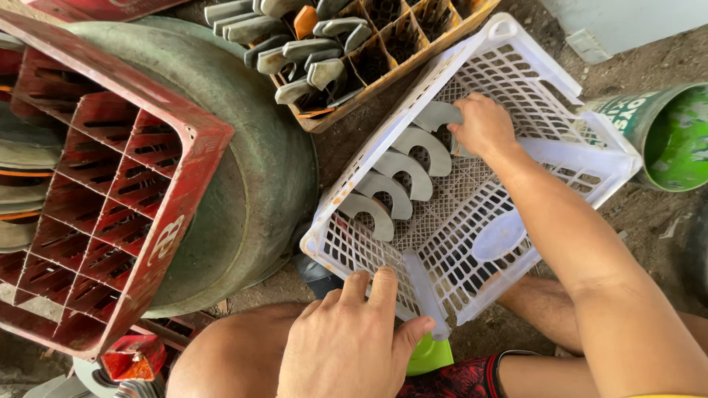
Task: The person sits on the ground and repeatedly picks up two curved gray plastic pieces and one orange plastic piece from crates. They align the pieces together by hand and place the assembled unit into a white plastic basket. The person continues this process for multiple units.
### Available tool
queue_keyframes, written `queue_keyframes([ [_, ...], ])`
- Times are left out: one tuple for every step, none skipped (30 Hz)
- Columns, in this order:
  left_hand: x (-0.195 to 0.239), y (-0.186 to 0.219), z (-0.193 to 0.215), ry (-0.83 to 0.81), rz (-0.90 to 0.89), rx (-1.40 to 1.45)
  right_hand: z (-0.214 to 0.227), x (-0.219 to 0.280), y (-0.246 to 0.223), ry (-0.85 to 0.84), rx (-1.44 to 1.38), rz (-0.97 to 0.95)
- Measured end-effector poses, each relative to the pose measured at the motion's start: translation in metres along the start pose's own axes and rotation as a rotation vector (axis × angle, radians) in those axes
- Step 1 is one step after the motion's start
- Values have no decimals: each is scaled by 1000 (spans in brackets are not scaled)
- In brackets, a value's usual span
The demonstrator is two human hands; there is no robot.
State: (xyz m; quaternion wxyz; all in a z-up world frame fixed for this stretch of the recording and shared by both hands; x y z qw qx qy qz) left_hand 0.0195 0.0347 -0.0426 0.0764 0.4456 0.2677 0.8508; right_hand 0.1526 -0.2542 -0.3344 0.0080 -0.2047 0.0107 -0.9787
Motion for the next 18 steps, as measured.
queue_keyframes([
  [-1, -1, -1, -12, -2, 0, 0, -1, -1, 13, 5, 18],
  [-2, -2, -2, -25, -4, -1, 0, -1, -1, 25, 10, 35],
  [-3, -3, -3, -37, -6, 0, -1, -1, -2, 38, 15, 53],
  [-3, -3, -3, -36, -10, 9, -2, 0, -3, 35, 16, 55],
  [-4, -3, -3, -33, -16, 17, -2, 0, -4, 35, 17, 56],
  [-4, -3, -3, -30, -22, 24, -2, 0, -5, 35, 18, 56],
  [-4, -3, -4, -29, -19, 27, -1, 0, -5, 41, 13, 55],
  [-4, -3, -5, -29, -15, 30, -1, 0, -5, 47, 7, 53],
  [-4, -3, -5, -28, -13, 33, 0, 0, -6, 53, 3, 52],
  [-4, -3, -6, -34, -12, 33, 0, 0, -5, 52, 7, 51],
  [-3, -4, -7, -40, -10, 32, 0, 0, -5, 49, 10, 50],
  [-2, -4, -7, -47, -8, 32, -1, 0, -6, 46, 12, 49],
  [-2, -4, -7, -43, -10, 29, -2, -1, -5, 55, 17, 55],
  [-2, -4, -7, -39, -11, 26, -2, -2, -5, 65, 21, 60],
  [-2, -4, -6, -34, -12, 23, -3, -2, -5, 75, 25, 67],
  [-2, -3, -6, -37, -12, 25, -4, -1, -5, 73, 31, 68],
  [-2, -3, -5, -40, -12, 27, -5, -1, -5, 71, 36, 68],
  [-2, -2, -3, -42, -11, 28, -5, -1, -5, 69, 42, 68],
])
Point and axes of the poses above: each hand's wrist, its own x-axis away from the middle knuckle, its own z-axis out of the back of the hand, y = z × x, the point moved 4 cm from there along -x, towards the middle knuckle, and after that the axes turned 13 degrees about x, right-handed, at the moved point
